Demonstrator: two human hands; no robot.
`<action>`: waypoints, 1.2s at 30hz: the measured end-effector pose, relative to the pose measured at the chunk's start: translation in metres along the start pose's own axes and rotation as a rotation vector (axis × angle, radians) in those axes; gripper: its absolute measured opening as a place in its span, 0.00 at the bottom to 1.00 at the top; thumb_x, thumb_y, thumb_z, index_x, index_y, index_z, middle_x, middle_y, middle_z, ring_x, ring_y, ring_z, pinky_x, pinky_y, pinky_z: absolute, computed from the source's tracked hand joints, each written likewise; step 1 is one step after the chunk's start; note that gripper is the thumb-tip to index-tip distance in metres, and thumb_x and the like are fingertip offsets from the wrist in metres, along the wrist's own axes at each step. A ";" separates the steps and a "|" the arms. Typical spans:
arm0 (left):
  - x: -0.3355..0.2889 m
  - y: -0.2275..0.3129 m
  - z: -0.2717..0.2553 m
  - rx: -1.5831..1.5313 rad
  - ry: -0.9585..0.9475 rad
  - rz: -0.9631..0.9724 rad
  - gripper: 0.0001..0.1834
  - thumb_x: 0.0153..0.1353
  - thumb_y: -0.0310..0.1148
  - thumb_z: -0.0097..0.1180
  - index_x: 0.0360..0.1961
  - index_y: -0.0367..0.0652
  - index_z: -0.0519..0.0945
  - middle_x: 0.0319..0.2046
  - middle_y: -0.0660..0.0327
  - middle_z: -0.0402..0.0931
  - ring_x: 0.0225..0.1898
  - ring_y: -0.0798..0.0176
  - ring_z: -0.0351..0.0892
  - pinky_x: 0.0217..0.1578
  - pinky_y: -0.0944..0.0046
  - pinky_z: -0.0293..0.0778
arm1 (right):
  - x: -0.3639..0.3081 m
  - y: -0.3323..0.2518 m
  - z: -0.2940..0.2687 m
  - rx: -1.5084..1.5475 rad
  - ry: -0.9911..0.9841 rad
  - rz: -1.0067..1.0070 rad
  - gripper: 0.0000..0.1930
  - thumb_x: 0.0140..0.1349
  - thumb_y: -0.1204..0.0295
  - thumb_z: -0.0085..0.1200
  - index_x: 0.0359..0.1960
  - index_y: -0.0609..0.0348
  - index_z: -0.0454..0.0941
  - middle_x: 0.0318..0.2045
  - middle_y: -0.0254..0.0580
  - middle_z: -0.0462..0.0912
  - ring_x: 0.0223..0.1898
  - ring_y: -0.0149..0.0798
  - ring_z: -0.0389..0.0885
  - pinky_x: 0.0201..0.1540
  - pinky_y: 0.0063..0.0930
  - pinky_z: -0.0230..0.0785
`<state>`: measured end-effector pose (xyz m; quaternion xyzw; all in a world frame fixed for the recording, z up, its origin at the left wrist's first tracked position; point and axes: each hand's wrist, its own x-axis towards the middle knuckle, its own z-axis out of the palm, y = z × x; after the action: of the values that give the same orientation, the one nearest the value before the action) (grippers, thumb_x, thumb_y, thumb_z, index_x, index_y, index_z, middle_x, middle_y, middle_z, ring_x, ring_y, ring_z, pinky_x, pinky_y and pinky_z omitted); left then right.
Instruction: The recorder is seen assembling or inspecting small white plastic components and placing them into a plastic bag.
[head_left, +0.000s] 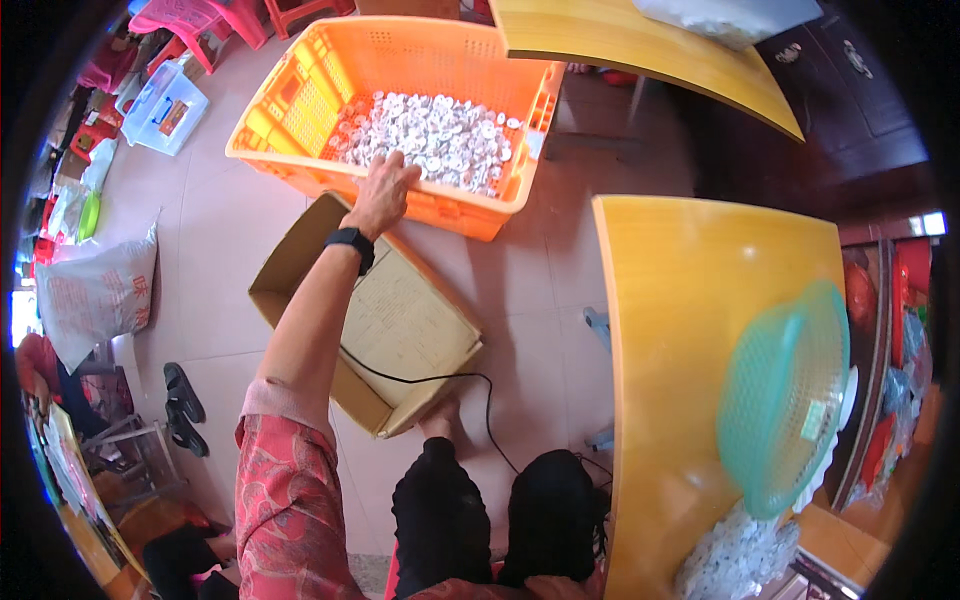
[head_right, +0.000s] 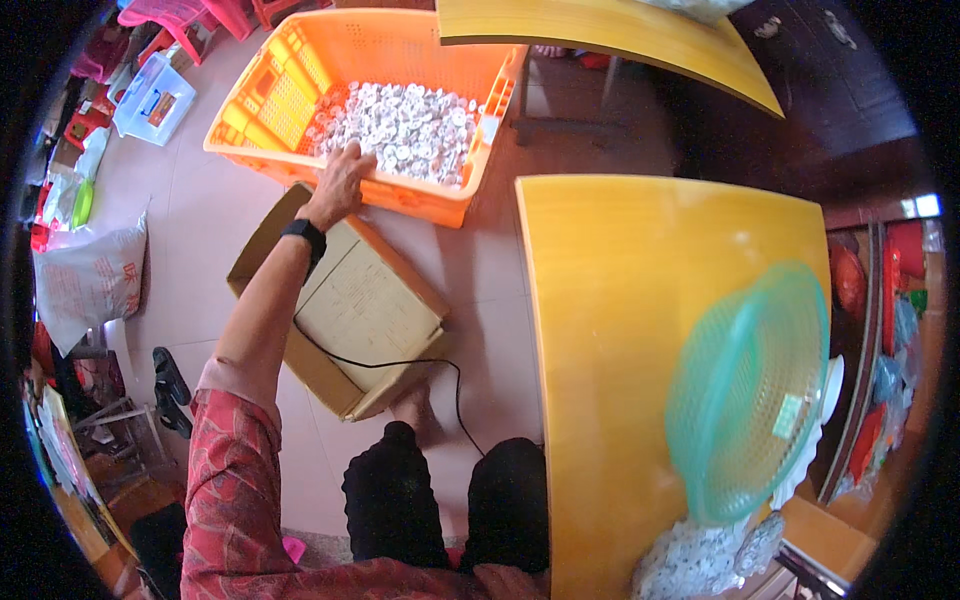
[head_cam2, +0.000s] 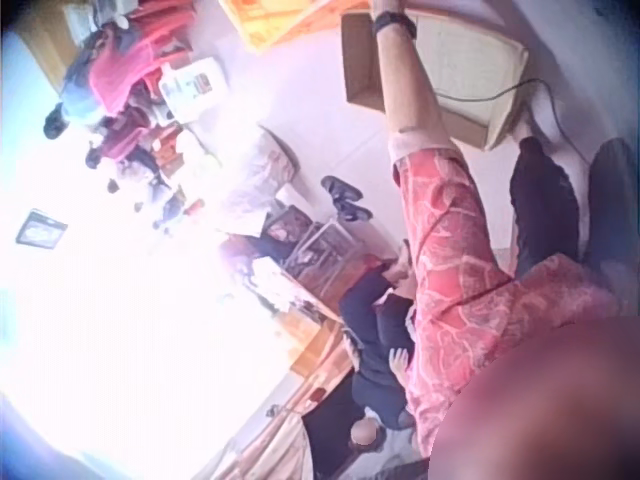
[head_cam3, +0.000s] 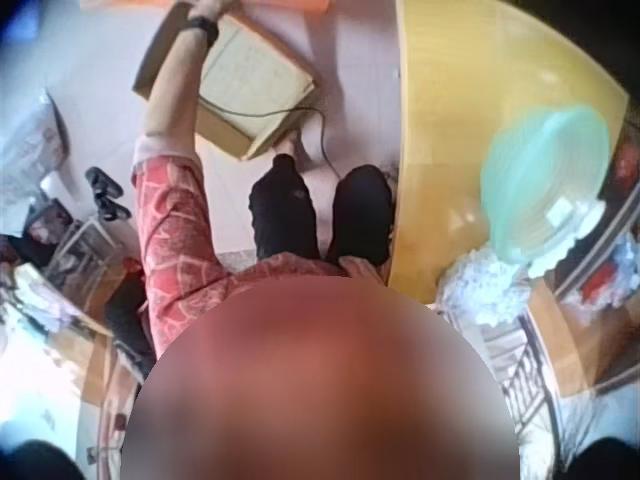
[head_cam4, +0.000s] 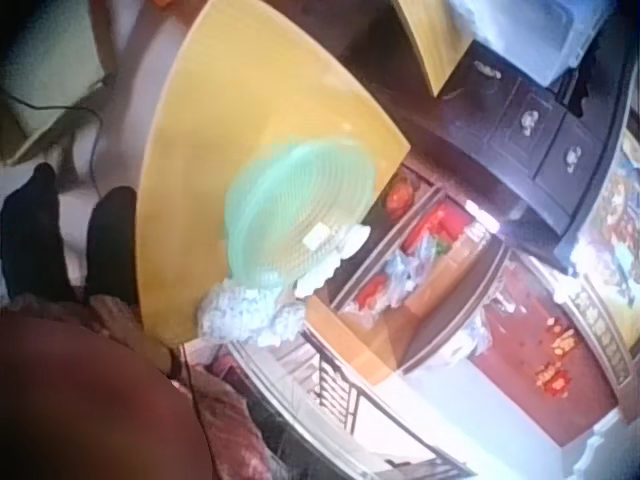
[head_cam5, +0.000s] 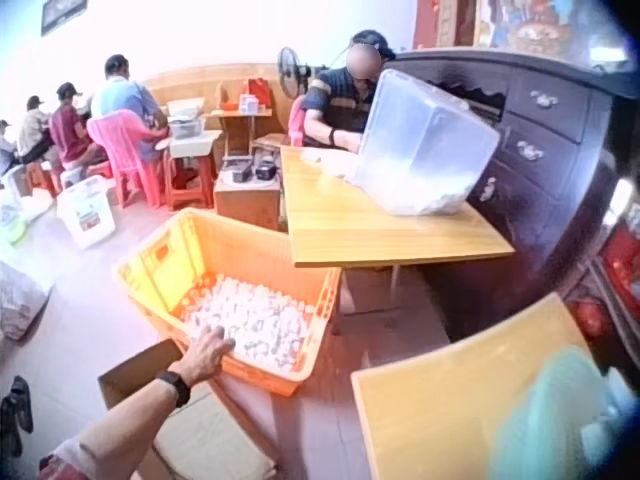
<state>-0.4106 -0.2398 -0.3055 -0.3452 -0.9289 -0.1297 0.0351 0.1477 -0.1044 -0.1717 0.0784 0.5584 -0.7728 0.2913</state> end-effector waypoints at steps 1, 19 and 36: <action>-0.016 0.010 -0.004 -0.033 0.007 0.000 0.15 0.52 0.18 0.45 0.38 0.47 0.79 0.41 0.52 0.68 0.45 0.45 0.69 0.42 0.44 0.72 | -0.017 -0.004 0.006 -0.128 0.008 0.027 0.19 0.65 0.67 0.52 0.55 0.60 0.67 0.54 0.48 0.70 0.57 0.48 0.68 0.60 0.37 0.61; -0.191 0.088 -0.011 -0.126 -0.219 0.265 0.34 0.44 0.14 0.53 0.57 0.46 0.74 0.46 0.53 0.75 0.53 0.49 0.71 0.58 0.52 0.65 | -0.228 0.004 0.122 -0.897 0.608 -0.191 0.20 0.56 0.73 0.51 0.51 0.70 0.71 0.44 0.50 0.73 0.43 0.49 0.75 0.46 0.38 0.70; -0.174 0.127 0.011 -0.138 -0.407 0.312 0.29 0.48 0.21 0.63 0.56 0.41 0.76 0.52 0.49 0.75 0.56 0.48 0.73 0.56 0.55 0.71 | -0.393 0.007 0.080 -0.523 -0.131 -0.376 0.23 0.65 0.72 0.40 0.61 0.70 0.64 0.65 0.59 0.61 0.63 0.52 0.68 0.62 0.42 0.65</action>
<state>-0.1955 -0.2542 -0.3150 -0.5048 -0.8413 -0.1139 -0.1565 0.4894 -0.0358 0.0271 -0.1532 0.7227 -0.6468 0.1892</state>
